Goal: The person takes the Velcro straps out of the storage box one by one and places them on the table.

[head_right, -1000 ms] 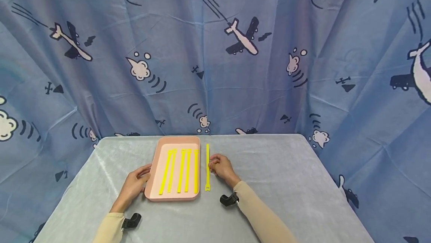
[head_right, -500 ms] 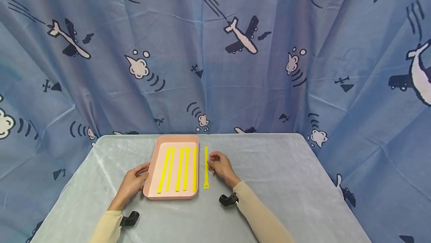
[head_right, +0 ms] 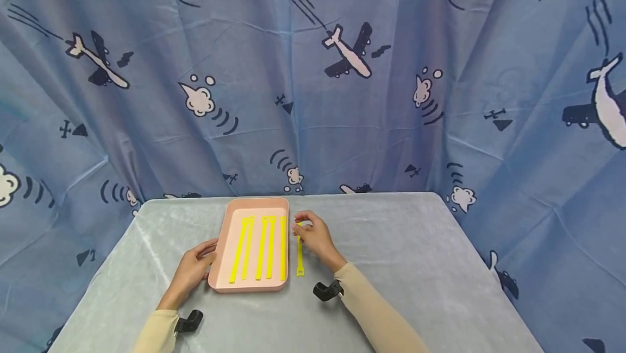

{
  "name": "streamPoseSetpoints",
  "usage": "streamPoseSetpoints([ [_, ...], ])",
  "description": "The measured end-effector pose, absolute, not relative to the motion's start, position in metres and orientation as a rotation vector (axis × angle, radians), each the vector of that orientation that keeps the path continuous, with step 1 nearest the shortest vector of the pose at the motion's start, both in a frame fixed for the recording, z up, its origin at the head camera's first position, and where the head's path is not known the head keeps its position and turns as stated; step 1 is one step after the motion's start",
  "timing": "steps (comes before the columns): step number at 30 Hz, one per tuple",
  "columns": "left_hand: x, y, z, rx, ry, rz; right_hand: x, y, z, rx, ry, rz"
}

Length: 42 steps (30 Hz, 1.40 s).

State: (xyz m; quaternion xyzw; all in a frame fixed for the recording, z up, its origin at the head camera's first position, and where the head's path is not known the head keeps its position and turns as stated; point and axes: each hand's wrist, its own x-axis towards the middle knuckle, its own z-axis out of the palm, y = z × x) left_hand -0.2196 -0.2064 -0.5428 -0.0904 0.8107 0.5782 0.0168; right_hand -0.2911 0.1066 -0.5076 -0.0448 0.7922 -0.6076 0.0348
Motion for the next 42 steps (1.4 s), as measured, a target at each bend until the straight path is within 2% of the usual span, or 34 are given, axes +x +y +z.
streamPoseSetpoints([
  [10, -0.225, -0.210, -0.538, -0.269, 2.543, 1.799, -0.290, 0.085, -0.477, -0.307, 2.460, -1.856],
  [22, -0.216, -0.210, -0.546, -0.278, 2.544, 1.799, -0.279, 0.052, -0.468, -0.518, 2.466, -1.711],
  [42, -0.218, -0.206, -0.546, -0.262, 2.538, 1.802, -0.282, 0.008, -0.459, -0.632, 2.335, -1.762],
])
